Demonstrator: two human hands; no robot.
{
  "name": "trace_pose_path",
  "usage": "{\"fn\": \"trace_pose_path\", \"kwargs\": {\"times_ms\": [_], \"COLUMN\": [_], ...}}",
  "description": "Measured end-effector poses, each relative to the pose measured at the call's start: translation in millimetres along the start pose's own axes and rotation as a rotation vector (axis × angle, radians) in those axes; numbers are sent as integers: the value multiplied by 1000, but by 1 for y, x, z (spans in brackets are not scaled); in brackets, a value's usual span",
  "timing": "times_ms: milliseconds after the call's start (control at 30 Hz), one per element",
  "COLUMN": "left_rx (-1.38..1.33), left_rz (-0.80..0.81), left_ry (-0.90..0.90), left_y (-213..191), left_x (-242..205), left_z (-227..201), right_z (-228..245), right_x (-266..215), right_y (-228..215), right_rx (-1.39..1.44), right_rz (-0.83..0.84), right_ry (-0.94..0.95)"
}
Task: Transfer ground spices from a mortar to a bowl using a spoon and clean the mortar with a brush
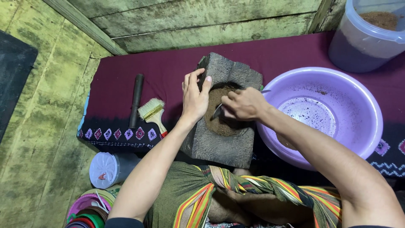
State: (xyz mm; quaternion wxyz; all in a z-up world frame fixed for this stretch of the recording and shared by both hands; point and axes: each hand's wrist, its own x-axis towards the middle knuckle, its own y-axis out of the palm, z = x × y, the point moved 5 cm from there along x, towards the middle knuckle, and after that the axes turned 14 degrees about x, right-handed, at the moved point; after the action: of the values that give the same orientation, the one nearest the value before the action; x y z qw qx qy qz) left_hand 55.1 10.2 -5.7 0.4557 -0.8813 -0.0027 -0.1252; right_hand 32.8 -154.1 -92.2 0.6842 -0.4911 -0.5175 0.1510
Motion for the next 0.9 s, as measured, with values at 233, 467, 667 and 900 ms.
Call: {"fn": "trace_pose_path", "kwargs": {"times_ms": [233,467,667,900], "left_rx": [-10,0,12,16], "left_rz": [-10,-3,26,32], "left_ry": [-3,-11,-16,-21], "left_y": [-4,-5,-7,-10], "left_x": [-3,-2,-4,-4], "left_z": [-7,-5,-9,-9], "right_z": [-11,-7,13,13], "right_x": [9,21,20,1], "right_y": [-12,-24,-5,18], "right_rx": [157,179,217,-69], "right_rz": [-56,0,59,26], "right_ry": [585,685,566,-131]}}
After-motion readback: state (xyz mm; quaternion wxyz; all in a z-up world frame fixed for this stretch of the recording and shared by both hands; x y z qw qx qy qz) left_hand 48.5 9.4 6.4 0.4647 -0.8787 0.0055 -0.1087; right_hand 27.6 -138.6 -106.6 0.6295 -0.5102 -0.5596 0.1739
